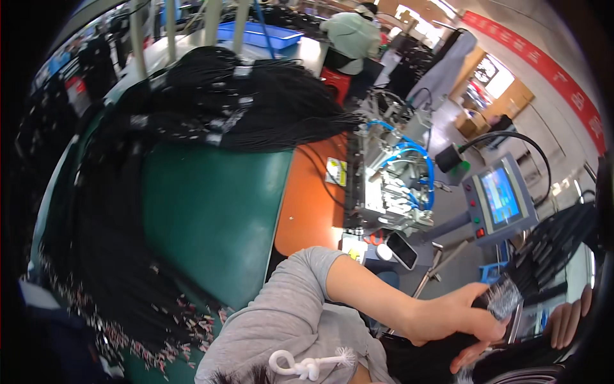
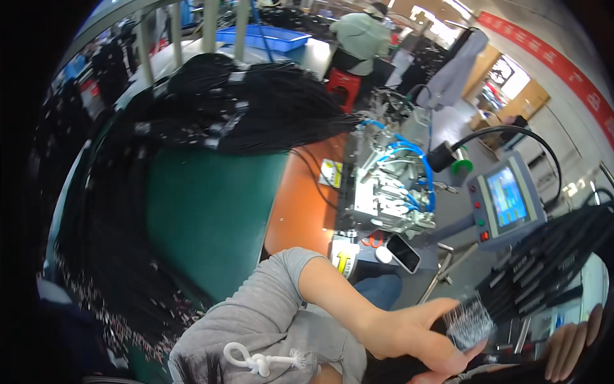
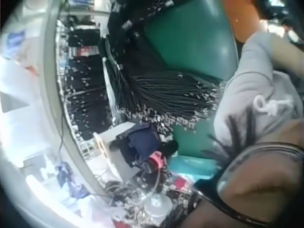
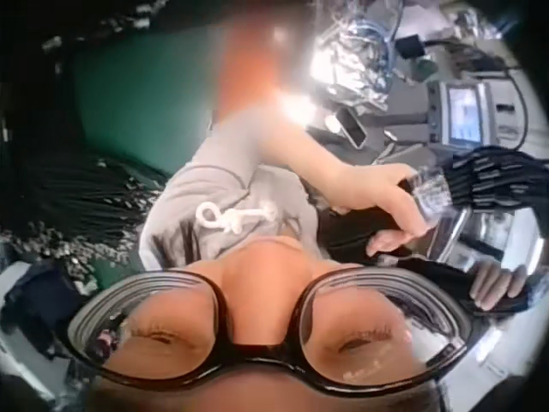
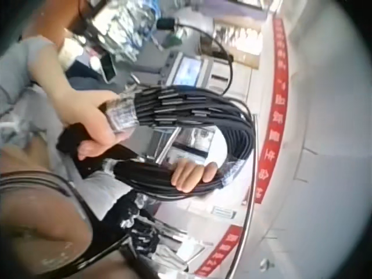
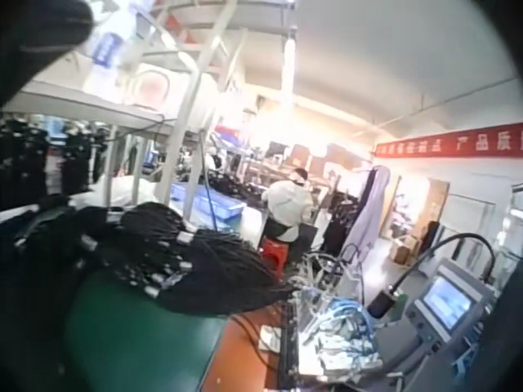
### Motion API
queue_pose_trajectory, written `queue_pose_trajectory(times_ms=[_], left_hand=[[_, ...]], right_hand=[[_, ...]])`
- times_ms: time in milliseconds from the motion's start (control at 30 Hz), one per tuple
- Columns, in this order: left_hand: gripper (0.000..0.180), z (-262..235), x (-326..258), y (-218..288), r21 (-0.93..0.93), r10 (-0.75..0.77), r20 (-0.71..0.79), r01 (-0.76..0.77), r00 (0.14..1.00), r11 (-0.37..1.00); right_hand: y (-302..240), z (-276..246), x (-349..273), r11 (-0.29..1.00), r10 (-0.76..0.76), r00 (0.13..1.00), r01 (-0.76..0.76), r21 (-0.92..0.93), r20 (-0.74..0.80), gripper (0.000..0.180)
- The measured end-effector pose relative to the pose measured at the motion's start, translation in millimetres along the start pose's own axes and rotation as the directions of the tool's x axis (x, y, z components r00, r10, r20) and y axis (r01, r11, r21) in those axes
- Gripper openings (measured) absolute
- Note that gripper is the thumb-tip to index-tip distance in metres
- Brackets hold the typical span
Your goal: The person selects bundles of black cables from a green workbench and inserts the exposed multi-colored wire ends into a crimping machine. They manipulate the wires with both hands to align them with the machine's mechanism, repeating this process for multiple cable bundles in a factory setting.
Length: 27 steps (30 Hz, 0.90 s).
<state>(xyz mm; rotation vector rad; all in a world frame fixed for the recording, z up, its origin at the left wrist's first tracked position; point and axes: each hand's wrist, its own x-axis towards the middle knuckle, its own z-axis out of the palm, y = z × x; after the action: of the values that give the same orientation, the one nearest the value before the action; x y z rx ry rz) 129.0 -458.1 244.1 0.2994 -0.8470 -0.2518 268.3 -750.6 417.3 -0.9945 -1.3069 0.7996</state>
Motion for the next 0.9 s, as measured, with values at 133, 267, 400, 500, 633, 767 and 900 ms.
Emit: queue_pose_trajectory(times_ms=[133, 267, 400, 500, 633, 767, 900], left_hand=[[0.025, 27, -13, 46, -0.014, 0.156, -0.179, -0.161, 0.971, 0.987], [0.026, 40, -33, 111, -0.101, 0.236, -0.169, -0.255, 0.957, 0.962], [0.029, 45, -86, 158, 0.179, 0.335, -0.352, -0.288, 0.874, 0.941], [0.016, 61, -144, 171, 0.341, 0.462, -0.656, -0.312, 0.597, 0.887], [0.027, 90, -205, 168, 0.585, 0.568, -0.568, -0.193, 0.596, 0.787], [0.039, 140, -266, 203, 0.804, 0.656, -0.33, -0.163, 0.679, 0.572], [0.038, 90, -286, 273, 0.85, 0.822, -0.173, -0.34, 0.542, 0.402]], right_hand=[[114, -34, 72, 0.971, -0.144, 0.975, 0.106, 0.215, 0.167, 0.037], [293, 19, 52, 0.8, -0.081, 0.95, -0.119, 0.588, 0.303, 0.05], [382, 35, -9, 0.542, 0.158, 0.97, -0.243, 0.804, 0.187, 0.066], [343, 41, 19, 0.478, 0.517, 0.832, -0.476, 0.738, 0.202, 0.064], [280, 64, 81, 0.718, 0.602, 0.796, -0.508, 0.476, -0.059, 0.061], [253, 104, 212, 0.885, 0.358, 0.933, -0.35, 0.308, 0.032, 0.052], [263, 116, 361, 0.966, 0.032, 0.994, -0.057, -0.253, -0.103, 0.045]])
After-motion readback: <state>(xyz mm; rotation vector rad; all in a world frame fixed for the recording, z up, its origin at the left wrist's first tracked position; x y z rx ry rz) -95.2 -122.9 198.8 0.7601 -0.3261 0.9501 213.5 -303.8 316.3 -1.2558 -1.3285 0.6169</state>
